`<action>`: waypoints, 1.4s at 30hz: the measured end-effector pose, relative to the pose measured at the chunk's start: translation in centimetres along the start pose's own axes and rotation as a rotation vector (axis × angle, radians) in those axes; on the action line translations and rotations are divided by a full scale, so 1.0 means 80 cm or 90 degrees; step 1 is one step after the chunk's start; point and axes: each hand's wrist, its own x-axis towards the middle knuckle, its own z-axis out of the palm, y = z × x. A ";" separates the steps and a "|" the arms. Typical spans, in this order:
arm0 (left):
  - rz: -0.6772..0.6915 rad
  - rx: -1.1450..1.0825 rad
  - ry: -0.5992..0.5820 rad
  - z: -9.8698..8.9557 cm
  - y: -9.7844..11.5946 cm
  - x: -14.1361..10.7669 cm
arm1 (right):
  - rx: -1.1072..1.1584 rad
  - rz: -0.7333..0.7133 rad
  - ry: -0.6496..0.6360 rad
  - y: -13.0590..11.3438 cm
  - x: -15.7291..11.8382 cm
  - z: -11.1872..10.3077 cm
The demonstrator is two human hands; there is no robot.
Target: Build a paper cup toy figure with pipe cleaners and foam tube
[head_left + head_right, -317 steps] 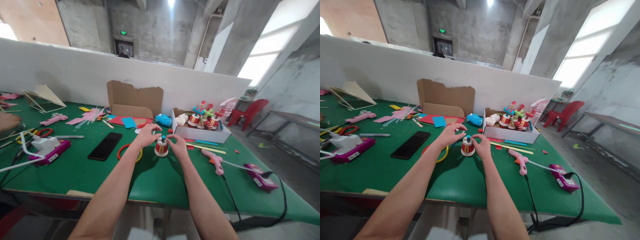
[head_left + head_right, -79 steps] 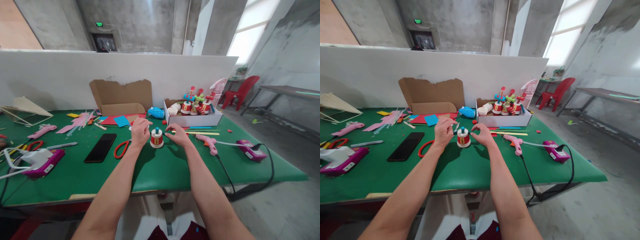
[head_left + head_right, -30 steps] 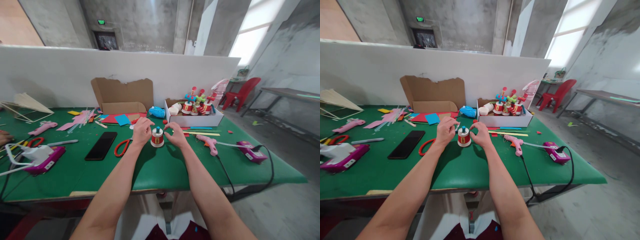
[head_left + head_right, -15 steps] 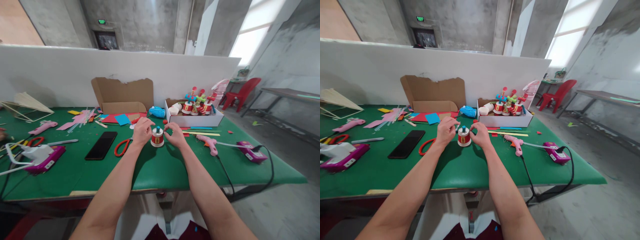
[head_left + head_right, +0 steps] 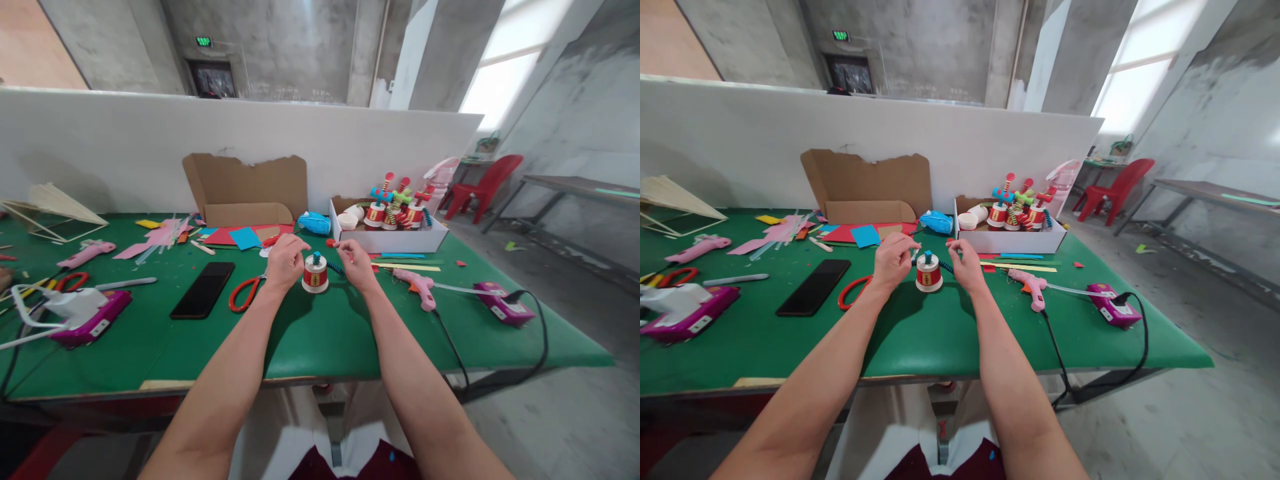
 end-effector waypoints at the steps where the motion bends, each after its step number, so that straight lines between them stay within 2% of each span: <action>1: 0.003 -0.002 0.001 0.000 0.000 0.000 | 0.034 0.024 0.023 0.001 0.001 -0.001; 5: 0.001 -0.001 0.005 0.000 0.000 0.000 | 0.175 0.115 0.158 0.004 0.009 -0.007; 8: 0.002 -0.003 0.004 0.001 -0.001 0.000 | 0.236 0.129 0.327 0.007 0.014 -0.018; 12: 0.001 0.001 -0.003 0.001 -0.001 -0.001 | 0.208 0.138 0.589 0.013 0.016 -0.043; 14: -0.003 0.002 -0.004 0.001 -0.001 -0.001 | 0.163 0.145 0.643 0.016 0.016 -0.051; 16: -0.008 0.003 -0.004 0.001 -0.001 -0.001 | 0.106 0.132 0.595 0.018 0.015 -0.050; 22: -0.021 -0.004 -0.009 -0.002 0.005 0.003 | 0.062 0.161 0.205 0.010 0.009 -0.015; 29: 0.007 -0.016 -0.071 -0.003 0.010 0.006 | -0.018 0.078 -0.030 0.000 -0.002 0.002; 34: 0.002 -0.026 -0.078 -0.003 0.011 0.007 | -0.088 -0.007 -0.103 -0.008 -0.009 0.024; 42: -0.085 -0.062 -0.131 0.003 0.008 0.008 | -0.111 -0.019 -0.057 -0.007 -0.010 0.039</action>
